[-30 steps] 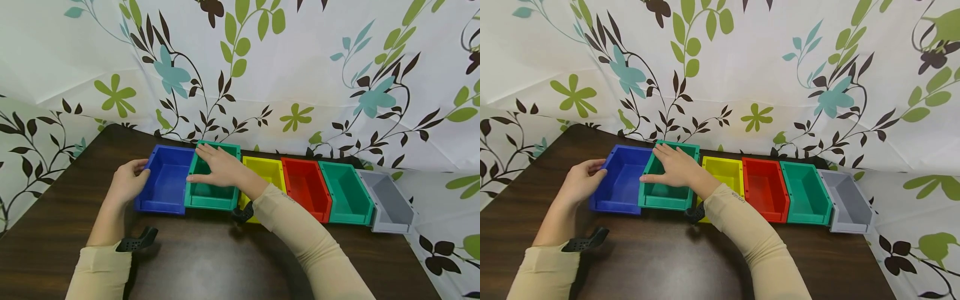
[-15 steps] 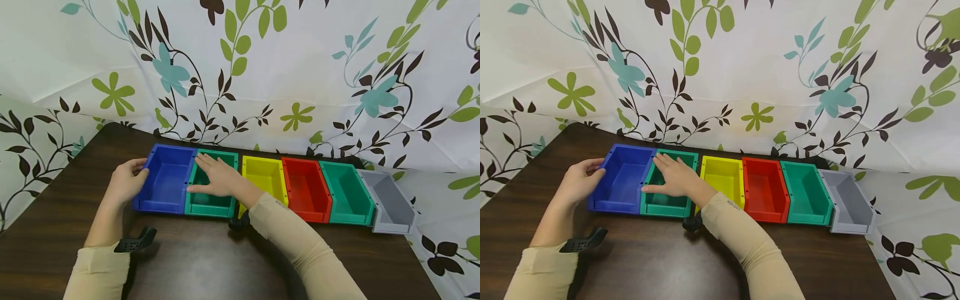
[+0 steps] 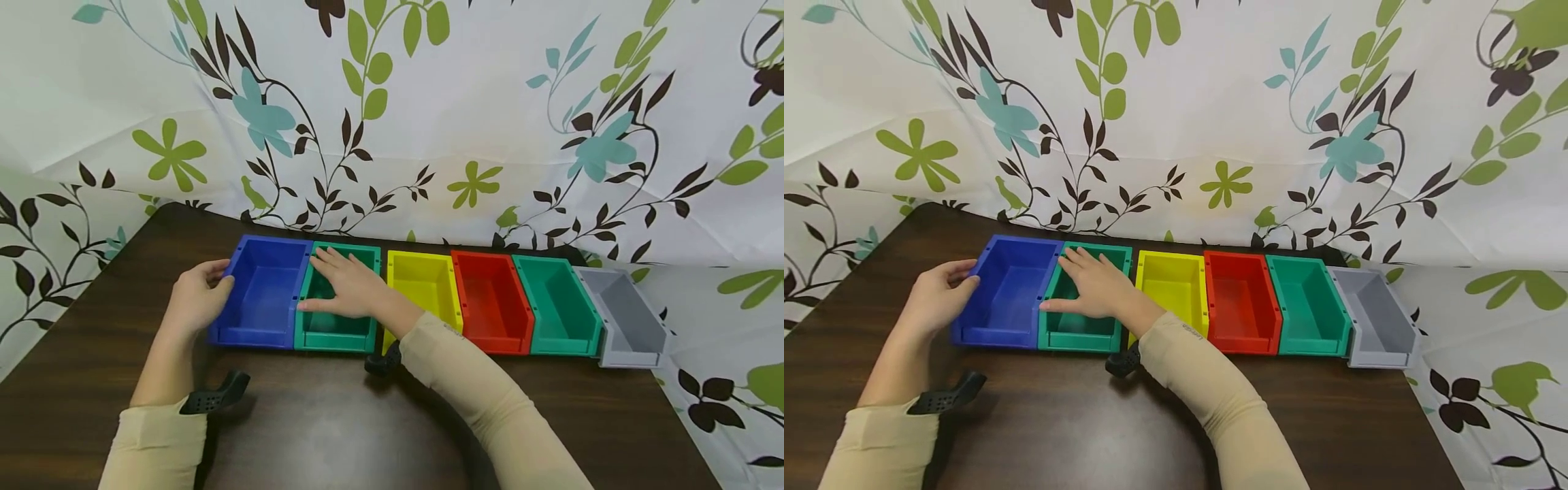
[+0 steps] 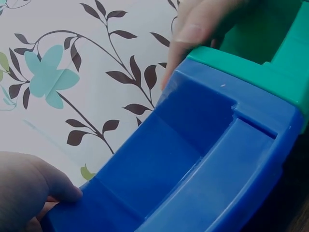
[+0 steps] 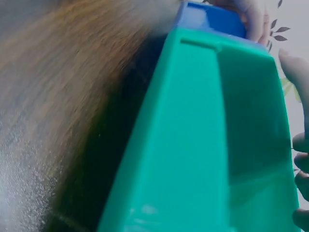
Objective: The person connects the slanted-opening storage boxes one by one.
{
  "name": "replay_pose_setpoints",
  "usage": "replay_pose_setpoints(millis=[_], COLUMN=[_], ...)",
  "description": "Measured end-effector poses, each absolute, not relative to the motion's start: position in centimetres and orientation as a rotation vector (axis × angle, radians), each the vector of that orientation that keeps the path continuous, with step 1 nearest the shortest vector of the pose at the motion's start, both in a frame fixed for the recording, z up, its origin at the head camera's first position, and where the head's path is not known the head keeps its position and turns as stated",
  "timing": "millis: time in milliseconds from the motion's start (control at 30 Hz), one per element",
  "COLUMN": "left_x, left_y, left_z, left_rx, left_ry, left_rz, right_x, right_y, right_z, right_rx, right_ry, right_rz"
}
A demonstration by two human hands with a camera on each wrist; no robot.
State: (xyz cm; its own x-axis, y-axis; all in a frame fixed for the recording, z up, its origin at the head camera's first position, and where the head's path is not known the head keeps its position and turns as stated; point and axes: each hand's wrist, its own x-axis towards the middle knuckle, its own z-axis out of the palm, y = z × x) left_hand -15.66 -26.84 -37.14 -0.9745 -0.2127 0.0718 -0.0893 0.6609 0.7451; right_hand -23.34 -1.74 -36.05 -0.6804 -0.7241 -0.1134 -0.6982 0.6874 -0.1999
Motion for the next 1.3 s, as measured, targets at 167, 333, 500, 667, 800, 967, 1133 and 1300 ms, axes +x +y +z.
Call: replay_pose_setpoints(millis=[167,333,500,667,800,967,1133,1300], left_x=[-15.7,-15.7,-15.6,-15.6,-15.8,-16.0,-15.8,-15.6], left_y=[-26.6,-26.1,-25.1,-23.4,-22.1,-20.6,-19.3,-18.3], left_z=[-37.4,-37.3,-37.0,-36.7,-36.7,-36.6,-36.7,-37.3], left_rx=[0.267,0.316,0.28,0.203,0.112,0.037,0.006,-0.008], left_ry=[-2.715,-2.692,-2.634,-2.581,-2.56,-2.583,-2.664,-2.747], left_rz=[-1.152,-1.069,-0.998,-0.958,-0.93,-0.961,-1.042,-1.155], right_x=[-23.4,-23.4,-23.4,-23.4,-23.3,-23.0,-22.4,-21.3], right_y=[-0.9,0.2,1.6,3.2,4.7,6.7,8.7,10.6], right_z=[-36.1,-36.0,-36.0,-35.6,-35.0,-34.5,-34.3,-34.0], right_rx=[-1.142,-1.123,-1.108,-1.098,-1.062,-0.965,-0.838,-0.648], right_ry=[2.713,2.705,2.694,2.714,2.719,2.746,2.786,2.834], right_rz=[-0.368,-0.467,-0.55,-0.618,-0.702,-0.765,-0.8,-0.82])
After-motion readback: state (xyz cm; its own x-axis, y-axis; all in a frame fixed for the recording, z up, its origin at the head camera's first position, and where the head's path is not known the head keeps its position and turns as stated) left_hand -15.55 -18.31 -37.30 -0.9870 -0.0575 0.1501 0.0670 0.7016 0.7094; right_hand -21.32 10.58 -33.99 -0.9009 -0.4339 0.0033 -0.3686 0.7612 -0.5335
